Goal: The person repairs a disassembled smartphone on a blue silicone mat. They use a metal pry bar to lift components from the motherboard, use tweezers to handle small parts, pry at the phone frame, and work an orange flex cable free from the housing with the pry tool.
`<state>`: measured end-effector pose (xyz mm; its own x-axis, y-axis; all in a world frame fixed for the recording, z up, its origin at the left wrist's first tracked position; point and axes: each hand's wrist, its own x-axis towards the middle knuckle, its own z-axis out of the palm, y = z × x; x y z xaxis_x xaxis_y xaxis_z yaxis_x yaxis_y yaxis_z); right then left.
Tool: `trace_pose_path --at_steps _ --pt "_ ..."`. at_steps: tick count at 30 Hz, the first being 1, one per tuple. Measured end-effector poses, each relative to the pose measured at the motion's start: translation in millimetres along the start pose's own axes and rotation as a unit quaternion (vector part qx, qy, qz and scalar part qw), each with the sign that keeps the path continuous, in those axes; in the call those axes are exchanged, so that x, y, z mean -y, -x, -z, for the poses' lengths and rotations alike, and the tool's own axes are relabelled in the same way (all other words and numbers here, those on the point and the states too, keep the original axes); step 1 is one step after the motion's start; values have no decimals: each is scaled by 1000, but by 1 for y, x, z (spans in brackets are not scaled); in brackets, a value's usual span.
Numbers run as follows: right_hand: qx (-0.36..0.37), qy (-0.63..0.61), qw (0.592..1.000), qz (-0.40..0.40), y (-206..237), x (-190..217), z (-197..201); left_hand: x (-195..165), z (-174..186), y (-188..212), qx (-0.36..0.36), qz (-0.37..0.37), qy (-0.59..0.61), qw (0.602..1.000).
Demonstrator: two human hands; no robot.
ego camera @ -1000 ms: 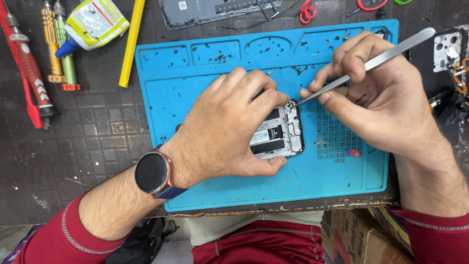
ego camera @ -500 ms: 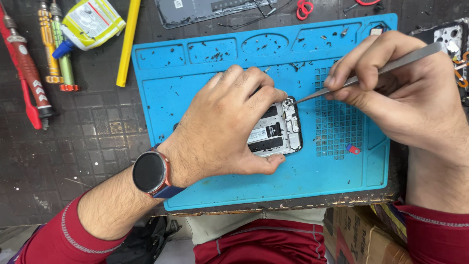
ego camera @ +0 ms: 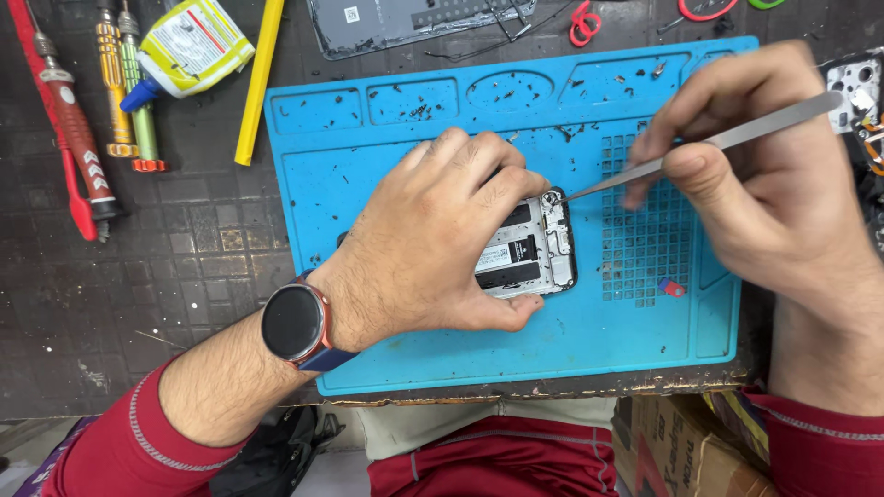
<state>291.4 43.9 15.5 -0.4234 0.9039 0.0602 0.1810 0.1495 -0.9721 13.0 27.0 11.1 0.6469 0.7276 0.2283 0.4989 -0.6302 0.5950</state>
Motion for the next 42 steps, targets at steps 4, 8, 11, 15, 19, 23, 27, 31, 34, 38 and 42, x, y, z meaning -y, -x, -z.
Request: trace_pose_path --at_steps 4,8,11,15,19,23,27,31,34,38,42 --pt "23 86 991 -96 9 2 16 0 0 1 1 0 -7 1000" --pt "92 204 971 -89 7 6 37 -2 0 0 3 7 -12 1000" --pt "104 250 963 -7 6 6 35 -1 1 0 5 3 -6 1000" --pt "57 319 946 21 8 8 22 0 0 1 4 1 -17 1000" --pt "42 357 933 24 2 12 16 -1 -1 0 4 1 -21 1000" --pt "42 369 926 72 -1 17 13 -2 0 1 -1 2 -20 1000" --pt "54 382 921 50 1 16 14 0 -1 1 -4 0 -12 1000" --pt "52 364 930 -1 5 12 16 1 -1 3 -4 1 -11 1000" --pt "46 362 931 25 7 11 20 1 -1 2 -5 -5 -16 1000" --pt "55 396 914 73 5 9 22 1 -1 2 -9 -2 -10 1000" --pt "62 390 918 29 9 11 20 1 -1 2 -7 1 -9 1000"
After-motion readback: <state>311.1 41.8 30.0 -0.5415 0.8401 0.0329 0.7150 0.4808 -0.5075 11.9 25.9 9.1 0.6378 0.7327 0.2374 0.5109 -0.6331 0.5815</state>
